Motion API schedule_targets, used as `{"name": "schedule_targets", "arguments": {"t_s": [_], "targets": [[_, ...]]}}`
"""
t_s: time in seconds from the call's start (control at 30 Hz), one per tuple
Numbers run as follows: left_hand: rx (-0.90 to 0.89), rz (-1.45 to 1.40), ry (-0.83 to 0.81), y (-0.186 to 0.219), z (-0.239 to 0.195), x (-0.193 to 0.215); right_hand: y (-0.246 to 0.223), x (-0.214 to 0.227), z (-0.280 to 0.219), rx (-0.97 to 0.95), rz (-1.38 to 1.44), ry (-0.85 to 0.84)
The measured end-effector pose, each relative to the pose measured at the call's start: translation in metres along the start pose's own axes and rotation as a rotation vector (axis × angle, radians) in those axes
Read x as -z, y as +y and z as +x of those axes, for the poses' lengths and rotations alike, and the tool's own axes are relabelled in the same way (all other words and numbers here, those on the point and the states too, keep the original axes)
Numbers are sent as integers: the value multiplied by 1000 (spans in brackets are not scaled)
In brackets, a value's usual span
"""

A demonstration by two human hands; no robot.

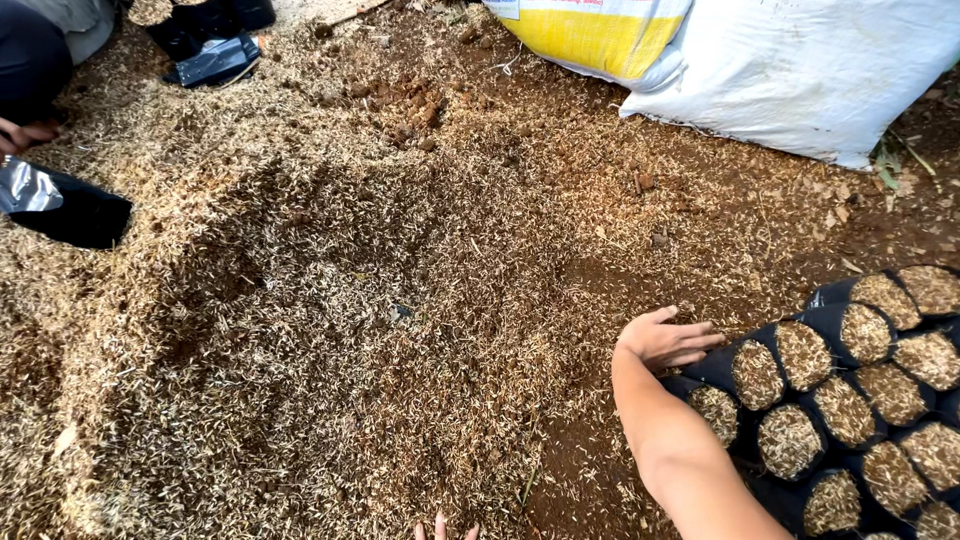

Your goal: The person unfolds a black planting bag, scoops a soil mixture from a pile into the bag by hand until it is filled, sets the bag down, and mixes the pile of soil by hand.

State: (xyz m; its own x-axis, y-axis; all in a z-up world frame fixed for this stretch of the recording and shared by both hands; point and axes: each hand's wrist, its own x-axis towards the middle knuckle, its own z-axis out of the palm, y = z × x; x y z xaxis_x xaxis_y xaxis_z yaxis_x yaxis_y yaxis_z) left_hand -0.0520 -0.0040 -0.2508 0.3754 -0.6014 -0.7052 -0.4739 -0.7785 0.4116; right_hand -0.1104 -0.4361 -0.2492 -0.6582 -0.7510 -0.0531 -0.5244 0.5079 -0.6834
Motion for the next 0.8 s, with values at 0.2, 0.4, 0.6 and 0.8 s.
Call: {"name": "schedule_targets", "arguments": {"t_s": [0.2, 0.4, 0.6, 0.8], "targets": [[-22, 132, -61, 16, 12, 16, -13, -36, 2, 196, 126, 62], [-29, 235, -115, 22, 7, 4, -33, -42, -140, 799, 400, -828], [-45, 345, -141, 22, 19, 0, -33, 11, -84, 834, 507, -300], [-21, 460, -180, -3, 29, -24, 15, 6, -110, 687, -197, -596]]}}
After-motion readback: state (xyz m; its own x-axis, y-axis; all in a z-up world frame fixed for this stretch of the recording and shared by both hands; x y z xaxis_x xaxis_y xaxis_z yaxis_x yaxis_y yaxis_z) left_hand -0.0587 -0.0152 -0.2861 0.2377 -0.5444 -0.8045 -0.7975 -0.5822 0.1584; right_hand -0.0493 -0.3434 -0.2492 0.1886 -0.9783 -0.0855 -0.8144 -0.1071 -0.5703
